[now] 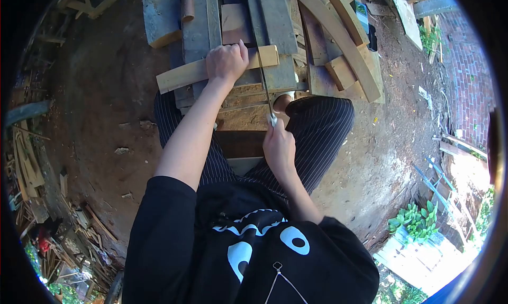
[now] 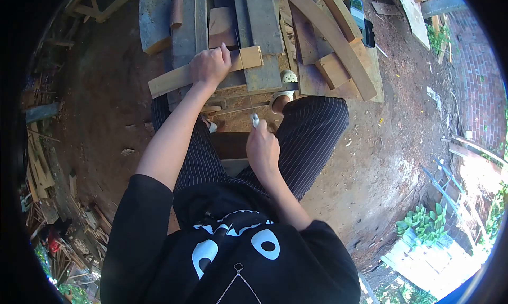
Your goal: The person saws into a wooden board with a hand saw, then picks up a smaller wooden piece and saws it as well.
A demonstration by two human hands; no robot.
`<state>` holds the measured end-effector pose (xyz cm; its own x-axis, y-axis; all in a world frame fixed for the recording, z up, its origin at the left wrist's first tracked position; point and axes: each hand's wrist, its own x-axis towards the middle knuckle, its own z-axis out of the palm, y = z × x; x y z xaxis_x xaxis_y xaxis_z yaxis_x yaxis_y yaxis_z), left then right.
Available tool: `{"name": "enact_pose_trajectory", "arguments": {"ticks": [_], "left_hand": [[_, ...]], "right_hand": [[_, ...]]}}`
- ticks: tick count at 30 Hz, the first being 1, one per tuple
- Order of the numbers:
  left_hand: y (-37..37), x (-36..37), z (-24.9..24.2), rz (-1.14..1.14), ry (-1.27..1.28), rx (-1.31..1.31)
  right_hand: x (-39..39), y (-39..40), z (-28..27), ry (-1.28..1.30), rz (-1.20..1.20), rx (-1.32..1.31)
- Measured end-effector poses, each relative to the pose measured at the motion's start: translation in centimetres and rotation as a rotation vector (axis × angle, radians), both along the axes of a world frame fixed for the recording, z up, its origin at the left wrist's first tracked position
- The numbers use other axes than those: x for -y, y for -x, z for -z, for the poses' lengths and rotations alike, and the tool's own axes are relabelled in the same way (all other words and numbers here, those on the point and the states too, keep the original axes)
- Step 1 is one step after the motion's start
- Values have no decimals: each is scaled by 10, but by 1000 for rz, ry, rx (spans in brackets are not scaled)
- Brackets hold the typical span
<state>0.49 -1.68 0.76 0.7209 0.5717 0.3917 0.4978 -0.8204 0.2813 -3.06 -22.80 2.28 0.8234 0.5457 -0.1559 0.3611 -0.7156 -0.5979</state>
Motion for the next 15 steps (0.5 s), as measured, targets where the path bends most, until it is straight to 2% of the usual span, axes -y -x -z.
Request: {"name": "enact_pose_trajectory", "arguments": {"ticks": [2, 4, 6, 9, 10, 13, 15], "left_hand": [[0, -1, -2, 0, -5, 11], [-1, -2, 6, 27, -21, 35], [-1, -2, 9, 13, -15, 5], [-1, -3, 7, 4, -13, -6], [0, -1, 4, 1, -8, -10], [-2, -4, 0, -7, -5, -5], [2, 0, 5, 8, -6, -2]], "right_hand": [[12, 2, 2, -52, 21, -29], [-12, -15, -6, -22, 6, -43], [-44, -38, -1, 6, -32, 49], [-48, -36, -4, 18, -35, 78], [-33, -26, -10, -18, -56, 103], [8, 1, -14, 101, -19, -100], [-2, -8, -8, -12, -32, 18]]}}
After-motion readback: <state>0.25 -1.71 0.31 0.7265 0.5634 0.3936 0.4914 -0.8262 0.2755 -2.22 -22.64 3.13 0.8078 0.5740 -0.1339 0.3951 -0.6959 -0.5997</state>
